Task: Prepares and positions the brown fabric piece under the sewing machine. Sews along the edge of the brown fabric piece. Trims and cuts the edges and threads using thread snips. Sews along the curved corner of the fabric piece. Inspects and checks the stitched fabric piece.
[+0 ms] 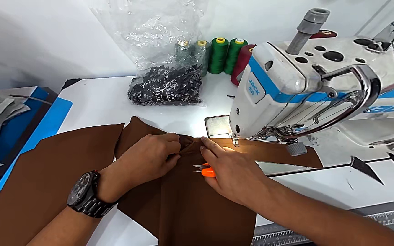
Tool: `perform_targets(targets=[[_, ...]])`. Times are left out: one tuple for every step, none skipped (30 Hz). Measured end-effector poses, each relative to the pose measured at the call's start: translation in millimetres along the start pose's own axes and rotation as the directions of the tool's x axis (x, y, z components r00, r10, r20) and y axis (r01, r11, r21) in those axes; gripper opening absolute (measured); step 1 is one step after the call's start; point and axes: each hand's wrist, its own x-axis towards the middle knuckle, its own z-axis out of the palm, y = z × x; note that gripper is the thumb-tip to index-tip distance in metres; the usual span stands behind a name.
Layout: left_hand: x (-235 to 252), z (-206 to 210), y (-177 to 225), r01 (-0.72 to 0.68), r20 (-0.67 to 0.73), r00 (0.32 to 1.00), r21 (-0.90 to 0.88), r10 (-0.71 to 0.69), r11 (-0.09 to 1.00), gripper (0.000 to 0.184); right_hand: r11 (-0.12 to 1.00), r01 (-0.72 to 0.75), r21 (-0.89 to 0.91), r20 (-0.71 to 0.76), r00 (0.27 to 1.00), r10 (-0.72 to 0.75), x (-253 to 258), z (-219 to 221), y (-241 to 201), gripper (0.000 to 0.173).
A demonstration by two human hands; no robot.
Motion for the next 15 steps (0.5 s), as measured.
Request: perform_targets(targets=[[0, -1, 0, 0.013, 0.015, 1.000, -0.034, -0.012, 0.999, 0.017, 1.000, -0.002, 0.000, 0.006, 1.000, 0.002, 0, -1, 0, 0.049], [0, -1, -1, 0.023, 0.032, 0.999, -0.058, -0.021, 0.998, 0.019, 1.000, -0.001, -0.002, -0.001, 1.000, 0.001, 0, 0, 0, 0.049], [0, -2, -1, 0.028, 0.048, 0.999, -0.070, -0.025, 0.997, 0.020, 1.000, -0.002, -0.005, -0.001, 1.000, 0.002, 0, -1, 0, 0.049], [0, -2, -2, 0.026, 0.056, 0.998, -0.069, -0.022, 0.997, 0.020, 1.000, -0.005, -0.006, -0.007, 1.000, 0.005, -1, 0, 0, 0.049], [0, -2, -3, 0.020, 0.061, 0.998, -0.065, -0.016, 0.998, 0.020, 1.000, -0.012, -0.002, -0.006, 1.000, 0.012, -1, -1, -1, 0.048], [0, -3, -4, 0.014, 0.067, 0.998, -0.059, -0.010, 0.998, 0.021, 1.000, -0.021, 0.002, 0.001, 1.000, 0.021, -2, -1, -1, 0.048], [-1, -4, -5, 0.006, 0.072, 0.997, -0.056, -0.002, 0.998, 0.021, 1.000, -0.030, 0.005, 0.016, 0.999, 0.029, -2, -2, -2, 0.049], [-2, -4, -7, -0.003, 0.069, 0.998, -0.054, 0.007, 0.999, 0.021, 0.999, -0.041, 0.005, 0.034, 0.999, 0.041, -2, -3, -3, 0.049], [-2, -3, -8, -0.015, 0.062, 0.998, -0.057, 0.019, 0.998, 0.023, 0.998, -0.055, 0.009, 0.052, 0.997, 0.055, -2, -4, -5, 0.050], [-3, -4, -9, -0.022, 0.062, 0.998, -0.067, 0.026, 0.998, 0.024, 0.998, -0.065, 0.011, 0.067, 0.996, 0.064, -2, -5, -5, 0.051], [-3, -6, -10, -0.025, 0.066, 0.997, -0.081, 0.031, 0.996, 0.024, 0.997, -0.074, 0.015, 0.089, 0.993, 0.072, -2, -7, -6, 0.052], [-3, -8, -12, -0.022, 0.072, 0.997, -0.096, 0.029, 0.995, 0.025, 0.997, -0.080, 0.015, 0.102, 0.992, 0.078, -2, -8, -6, 0.053], [-3, -10, -13, -0.015, 0.083, 0.996, -0.118, 0.025, 0.993, 0.025, 0.997, -0.081, 0.013, 0.103, 0.991, 0.080, -2, -8, -6, 0.054], [-3, -12, -14, -0.001, 0.093, 0.996, -0.144, 0.015, 0.990, 0.025, 0.996, -0.086, 0.010, 0.117, 0.990, 0.084, -2, -9, -7, 0.055], [-3, -13, -16, 0.017, 0.098, 0.995, -0.173, 0.000, 0.985, 0.025, 0.996, -0.091, 0.009, 0.132, 0.987, 0.089, -2, -10, -8, 0.057]])
